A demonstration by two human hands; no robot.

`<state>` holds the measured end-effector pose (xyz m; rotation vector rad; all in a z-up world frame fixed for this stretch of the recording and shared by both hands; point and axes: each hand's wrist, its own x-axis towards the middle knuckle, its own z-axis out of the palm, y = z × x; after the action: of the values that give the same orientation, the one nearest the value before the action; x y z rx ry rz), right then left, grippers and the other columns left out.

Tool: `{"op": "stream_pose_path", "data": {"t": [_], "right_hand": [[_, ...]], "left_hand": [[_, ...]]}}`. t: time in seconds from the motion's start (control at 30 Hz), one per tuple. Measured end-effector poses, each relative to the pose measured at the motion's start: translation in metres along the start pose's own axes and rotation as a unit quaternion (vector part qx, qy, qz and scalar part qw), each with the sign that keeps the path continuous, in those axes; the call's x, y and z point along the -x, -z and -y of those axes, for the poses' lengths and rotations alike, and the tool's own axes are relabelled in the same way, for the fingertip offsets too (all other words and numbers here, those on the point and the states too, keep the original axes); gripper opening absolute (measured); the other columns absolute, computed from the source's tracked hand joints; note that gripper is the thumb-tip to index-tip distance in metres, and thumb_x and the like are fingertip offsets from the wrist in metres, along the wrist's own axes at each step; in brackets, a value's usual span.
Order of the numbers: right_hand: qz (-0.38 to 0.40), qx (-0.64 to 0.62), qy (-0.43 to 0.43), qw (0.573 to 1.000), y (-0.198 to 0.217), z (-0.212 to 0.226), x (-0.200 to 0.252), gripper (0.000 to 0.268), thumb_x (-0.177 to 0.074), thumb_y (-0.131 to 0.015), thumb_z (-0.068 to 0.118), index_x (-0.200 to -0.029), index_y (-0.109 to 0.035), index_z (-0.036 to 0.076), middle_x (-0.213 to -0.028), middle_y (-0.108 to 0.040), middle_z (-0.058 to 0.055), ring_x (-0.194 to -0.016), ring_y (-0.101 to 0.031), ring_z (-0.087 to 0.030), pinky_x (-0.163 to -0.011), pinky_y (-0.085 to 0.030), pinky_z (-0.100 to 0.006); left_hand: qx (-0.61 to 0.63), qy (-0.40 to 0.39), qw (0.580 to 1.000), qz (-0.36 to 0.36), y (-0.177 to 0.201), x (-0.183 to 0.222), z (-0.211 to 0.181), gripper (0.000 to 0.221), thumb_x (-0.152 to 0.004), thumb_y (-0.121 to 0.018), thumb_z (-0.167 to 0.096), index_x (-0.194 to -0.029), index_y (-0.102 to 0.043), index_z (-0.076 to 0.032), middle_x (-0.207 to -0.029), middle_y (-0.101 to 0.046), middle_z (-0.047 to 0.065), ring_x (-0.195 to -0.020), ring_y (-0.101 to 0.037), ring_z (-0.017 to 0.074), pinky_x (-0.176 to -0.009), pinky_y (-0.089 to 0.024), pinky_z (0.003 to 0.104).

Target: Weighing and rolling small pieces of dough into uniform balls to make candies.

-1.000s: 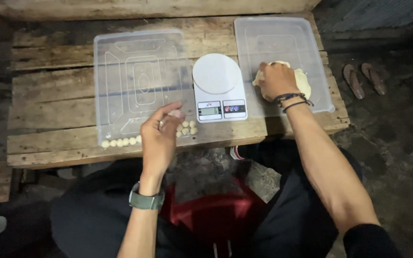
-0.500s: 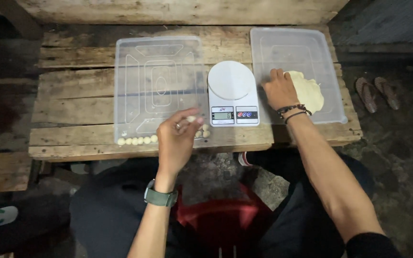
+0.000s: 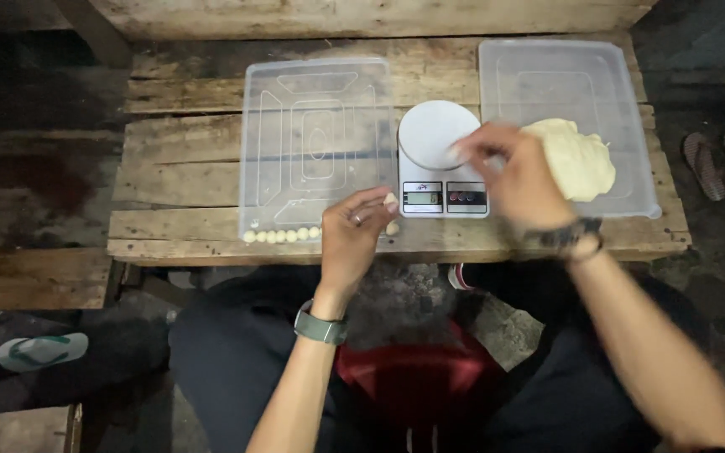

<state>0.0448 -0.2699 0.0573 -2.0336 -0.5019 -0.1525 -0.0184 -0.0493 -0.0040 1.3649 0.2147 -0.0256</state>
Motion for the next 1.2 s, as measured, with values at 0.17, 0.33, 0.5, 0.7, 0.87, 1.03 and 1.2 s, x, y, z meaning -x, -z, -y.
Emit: {"op": "stream_pose_path", "data": {"t": [0.17, 0.33, 0.5, 0.7, 0.87, 1.03, 1.2], "right_hand": [[0.023, 0.035, 0.097, 0.994, -0.044, 0.022, 0.024, 0.008, -0.096, -0.07, -0.001, -0.097, -0.077, 0.002, -0.091, -0.073, -0.015, -0.081, -0.069, -0.032, -0.072, -0.056, -0.04], [0.041, 0.101, 0.131, 0.985, -0.047, 0.024, 0.026, 0.006, -0.092, -0.074, 0.0, -0.088, -0.077, 0.004, -0.087, -0.069, -0.01, -0.078, -0.066, -0.028, -0.07, -0.056, -0.037], [0.059, 0.071, 0.088, 0.992, -0.048, 0.021, 0.022, 0.006, -0.09, -0.08, 0.005, -0.09, -0.073, 0.004, -0.083, -0.066, -0.01, -0.077, -0.065, -0.028, -0.069, -0.055, -0.038], [0.113, -0.054, -0.002, 0.992, -0.04, 0.026, 0.019, 0.027, -0.086, -0.082, 0.007, -0.107, -0.07, -0.005, -0.079, -0.066, -0.015, -0.066, -0.06, -0.023, -0.065, -0.051, -0.039], [0.106, -0.024, 0.054, 0.993, -0.042, 0.025, 0.014, 0.009, -0.091, -0.075, 0.003, -0.098, -0.072, -0.003, -0.076, -0.068, -0.015, -0.066, -0.065, -0.026, -0.062, -0.053, -0.039], [0.073, 0.081, 0.126, 0.986, -0.047, 0.011, 0.017, 0.008, -0.099, -0.071, 0.011, -0.102, -0.076, 0.005, -0.083, -0.07, -0.014, -0.071, -0.069, -0.033, -0.061, -0.056, -0.039], [0.034, 0.296, 0.291, 0.909, -0.054, -0.01, 0.022, 0.013, -0.102, -0.064, 0.002, -0.089, -0.068, 0.002, -0.077, -0.06, -0.009, -0.066, -0.062, -0.029, -0.054, -0.054, -0.036]], "left_hand": [[0.059, 0.003, 0.997, 0.057, -0.008, 0.009, -0.017, 0.029, -0.096, -0.066, 0.001, -0.124, -0.069, 0.007, -0.114, -0.072, 0.029, -0.105, -0.069, 0.0269, -0.095, -0.059, 0.046], [0.08, 0.011, 0.994, 0.078, -0.007, 0.011, -0.012, 0.029, -0.104, -0.056, -0.007, -0.126, -0.069, 0.007, -0.112, -0.073, 0.027, -0.105, -0.068, 0.0251, -0.097, -0.059, 0.046], [0.062, -0.052, 0.996, 0.046, -0.002, 0.001, 0.007, 0.033, -0.089, -0.077, -0.002, -0.119, -0.068, 0.006, -0.104, -0.076, 0.019, -0.091, -0.074, 0.0187, -0.082, -0.066, 0.034], [0.09, -0.088, 0.99, 0.068, -0.001, -0.002, 0.013, 0.028, -0.091, -0.072, 0.007, -0.1, -0.048, -0.004, -0.093, -0.075, 0.02, -0.082, -0.077, 0.0233, -0.075, -0.066, 0.032], [0.127, -0.05, 0.988, 0.07, -0.004, 0.006, -0.001, 0.028, -0.096, -0.069, -0.002, -0.111, -0.046, -0.004, -0.101, -0.076, 0.022, -0.088, -0.075, 0.0195, -0.082, -0.065, 0.033], [0.228, -0.008, 0.968, 0.105, -0.002, 0.009, -0.007, 0.048, -0.106, -0.053, -0.011, -0.149, -0.034, 0.001, -0.122, -0.063, 0.036, -0.113, -0.067, 0.0403, -0.104, -0.053, 0.056], [0.26, 0.04, 0.961, 0.083, -0.006, 0.005, -0.007, 0.056, -0.098, -0.064, -0.005, -0.148, -0.04, 0.003, -0.126, -0.062, 0.037, -0.113, -0.067, 0.0375, -0.102, -0.055, 0.051]]}}
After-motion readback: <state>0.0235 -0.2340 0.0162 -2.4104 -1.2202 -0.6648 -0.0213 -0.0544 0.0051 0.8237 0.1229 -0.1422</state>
